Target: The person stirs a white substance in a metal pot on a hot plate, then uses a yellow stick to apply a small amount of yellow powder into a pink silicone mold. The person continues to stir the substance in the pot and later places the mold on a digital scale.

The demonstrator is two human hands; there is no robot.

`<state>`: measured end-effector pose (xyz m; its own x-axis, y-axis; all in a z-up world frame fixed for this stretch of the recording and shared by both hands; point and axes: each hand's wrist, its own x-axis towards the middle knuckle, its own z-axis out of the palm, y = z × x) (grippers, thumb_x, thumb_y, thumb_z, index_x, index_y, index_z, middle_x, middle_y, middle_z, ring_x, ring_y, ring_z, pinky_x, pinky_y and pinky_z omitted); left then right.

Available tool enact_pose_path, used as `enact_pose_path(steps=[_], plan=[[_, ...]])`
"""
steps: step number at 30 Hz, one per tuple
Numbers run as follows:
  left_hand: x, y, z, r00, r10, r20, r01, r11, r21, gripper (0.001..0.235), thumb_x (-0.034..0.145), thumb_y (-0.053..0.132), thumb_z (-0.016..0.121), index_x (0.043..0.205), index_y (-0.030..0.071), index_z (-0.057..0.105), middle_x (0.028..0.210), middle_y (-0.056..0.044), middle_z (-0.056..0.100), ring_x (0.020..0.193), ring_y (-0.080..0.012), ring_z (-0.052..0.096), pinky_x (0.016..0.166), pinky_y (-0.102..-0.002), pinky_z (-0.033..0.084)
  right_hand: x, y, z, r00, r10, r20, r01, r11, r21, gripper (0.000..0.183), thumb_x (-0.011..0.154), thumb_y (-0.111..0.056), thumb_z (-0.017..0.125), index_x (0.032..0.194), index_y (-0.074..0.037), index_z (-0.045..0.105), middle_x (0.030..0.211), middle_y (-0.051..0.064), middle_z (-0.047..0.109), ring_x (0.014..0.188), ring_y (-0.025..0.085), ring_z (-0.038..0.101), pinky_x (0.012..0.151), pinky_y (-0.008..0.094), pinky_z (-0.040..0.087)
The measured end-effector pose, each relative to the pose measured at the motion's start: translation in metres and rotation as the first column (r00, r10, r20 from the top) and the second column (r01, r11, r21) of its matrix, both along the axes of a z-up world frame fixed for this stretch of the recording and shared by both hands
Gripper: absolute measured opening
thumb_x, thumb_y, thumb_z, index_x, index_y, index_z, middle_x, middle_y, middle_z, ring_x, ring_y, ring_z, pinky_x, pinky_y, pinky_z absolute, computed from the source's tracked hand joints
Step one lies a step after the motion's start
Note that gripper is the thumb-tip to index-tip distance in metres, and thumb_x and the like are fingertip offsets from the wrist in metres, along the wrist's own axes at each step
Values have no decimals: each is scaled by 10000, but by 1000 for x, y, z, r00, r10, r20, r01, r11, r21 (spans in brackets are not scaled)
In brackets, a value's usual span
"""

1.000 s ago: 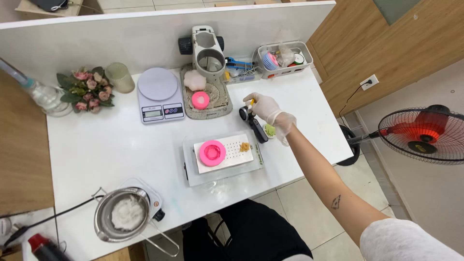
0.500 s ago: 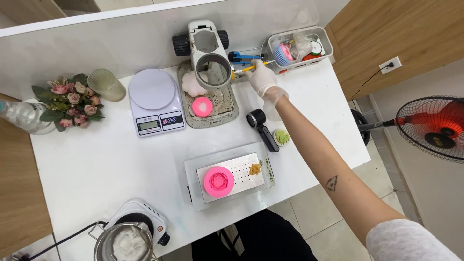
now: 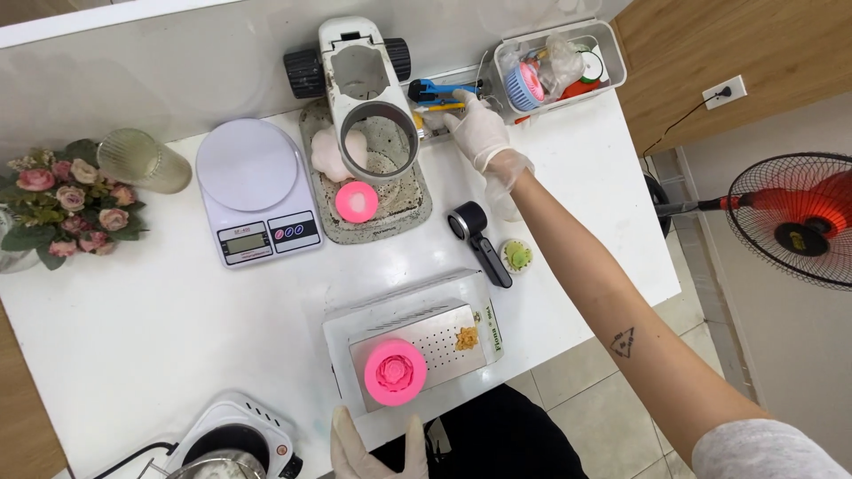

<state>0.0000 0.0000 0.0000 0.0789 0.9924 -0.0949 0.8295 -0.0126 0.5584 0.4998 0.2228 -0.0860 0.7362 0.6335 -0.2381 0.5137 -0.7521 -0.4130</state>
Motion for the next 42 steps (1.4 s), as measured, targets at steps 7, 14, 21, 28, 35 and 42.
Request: enact_pose_path(steps=[7, 14, 21, 28, 35, 42], plan=[[67, 85, 38, 991, -109, 83, 121, 980, -161, 1294, 382, 343, 994, 1419, -66, 337, 1317, -305, 524, 1085, -432, 642, 863, -440, 572, -64, -43, 92, 975, -42, -219, 105, 952, 288, 497, 979, -296, 633, 1455, -196, 530, 880, 59, 767, 822, 194, 742, 799, 334, 577], [72, 106, 31, 957, -223, 184, 240, 968, -73, 1338, 396, 340, 1000, 1456, -72, 296, 1350, -302, 497, 1231, -477, 524, 1024, -516, 449, -59, -85, 117, 981, 93, -172, -17, 916, 400, 434, 1001, -212, 631, 1432, -189, 591, 826, 44, 740, 726, 136, 696, 730, 276, 569], [72, 107, 24, 932, -279, 231, 308, 946, -98, 1342, 427, 369, 986, 1491, -36, 274, 1412, -283, 456, 1313, -466, 457, 1099, -496, 399, -108, -140, 116, 932, -76, -355, 225, 888, 401, 377, 1009, -185, 594, 1382, -137, 623, 846, 10, 745, 767, 66, 701, 742, 230, 580], [64, 103, 15, 873, -390, 292, 392, 919, 55, 1229, 530, 377, 968, 1477, -55, 315, 1479, -314, 405, 1341, -485, 438, 1109, -503, 397, -193, -197, 101, 687, -297, -664, 627, 703, 334, 343, 1033, -171, 565, 1340, -55, 662, 886, 43, 702, 766, 93, 617, 745, 237, 532], [65, 111, 18, 833, -400, 383, 432, 902, 1, 1119, 607, 346, 961, 1480, -36, 372, 1530, -301, 371, 1391, -465, 422, 1133, -489, 401, -218, -196, 153, 730, -333, -597, 632, 661, 405, 337, 1043, -168, 540, 1328, -23, 645, 944, 56, 717, 814, 104, 638, 801, 245, 553], [64, 106, 7, 832, -407, 376, 415, 907, 64, 1134, 584, 383, 957, 1486, 3, 385, 1517, -273, 390, 1410, -455, 407, 1129, -516, 382, -250, -211, 153, 787, -368, -495, 588, 689, 424, 359, 1011, -214, 601, 1319, -33, 640, 1045, 87, 744, 942, 123, 680, 866, 253, 557]])
